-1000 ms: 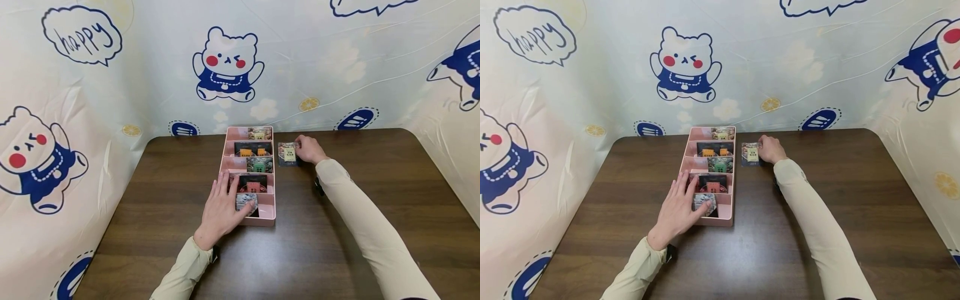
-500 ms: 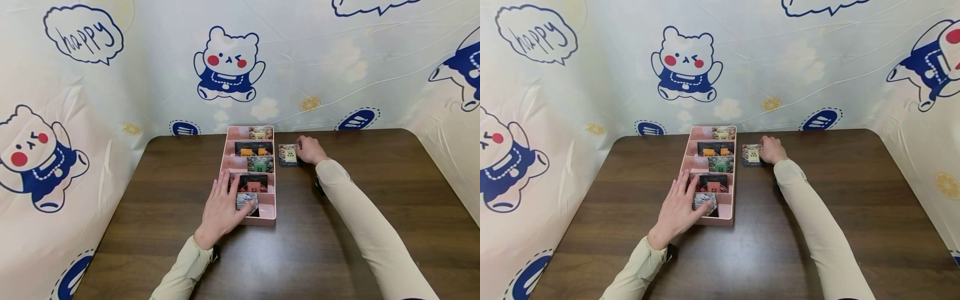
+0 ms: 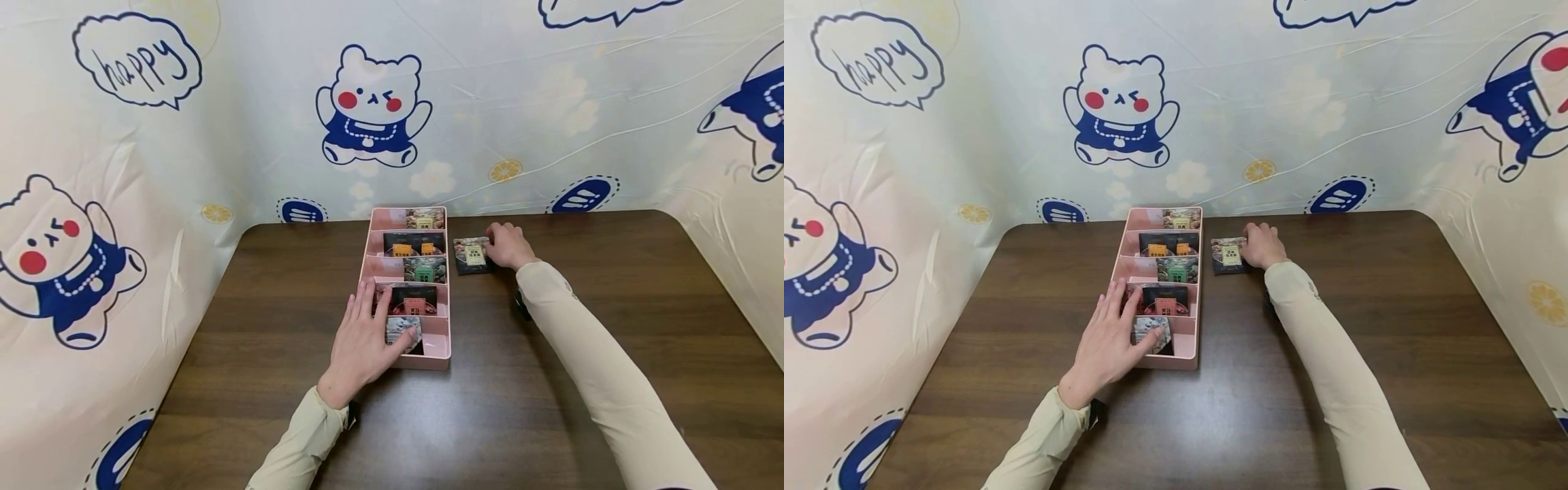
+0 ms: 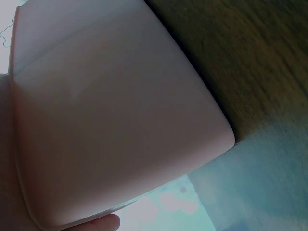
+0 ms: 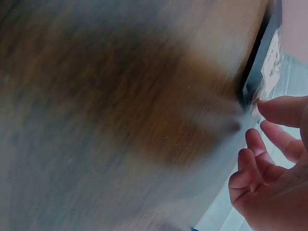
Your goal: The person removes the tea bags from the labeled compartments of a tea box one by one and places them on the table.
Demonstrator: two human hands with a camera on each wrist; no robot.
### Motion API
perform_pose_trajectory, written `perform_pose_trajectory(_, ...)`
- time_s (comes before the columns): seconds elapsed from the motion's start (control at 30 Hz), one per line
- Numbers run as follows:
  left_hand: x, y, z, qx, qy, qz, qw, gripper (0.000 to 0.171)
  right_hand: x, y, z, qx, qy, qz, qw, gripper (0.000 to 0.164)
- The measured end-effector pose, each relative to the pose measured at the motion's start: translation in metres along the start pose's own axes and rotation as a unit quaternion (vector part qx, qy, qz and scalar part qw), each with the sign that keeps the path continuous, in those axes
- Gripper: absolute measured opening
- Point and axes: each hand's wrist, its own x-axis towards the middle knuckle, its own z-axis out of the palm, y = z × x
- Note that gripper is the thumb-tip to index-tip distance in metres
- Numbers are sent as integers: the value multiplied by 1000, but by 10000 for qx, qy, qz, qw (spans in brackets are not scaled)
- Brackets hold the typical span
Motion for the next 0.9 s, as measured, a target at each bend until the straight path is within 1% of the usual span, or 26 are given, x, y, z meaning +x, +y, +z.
perform_pose_trajectory(0.27,0,0,1,2,183,67,9998,85,1,2,0,13,110,47,9999,43)
perform_pose_trajectory(0.5,0,0,0,1,37,14,10000,86,1,1,-1,21,126,28,9999,41)
perform_pose_trajectory(0.6,0,0,1,4,30,5,10000,86,1,-1,-1,48,178,-23,9998,39)
perform_pose_trajectory(0.73,-1,0,1,-2,105,33,9999,86,1,-5,-2,119,288,-139,9994,37)
perform_pose_trajectory(0.9,0,0,1,5,117,55,9999,85,1,-14,-5,142,442,-328,9984,36)
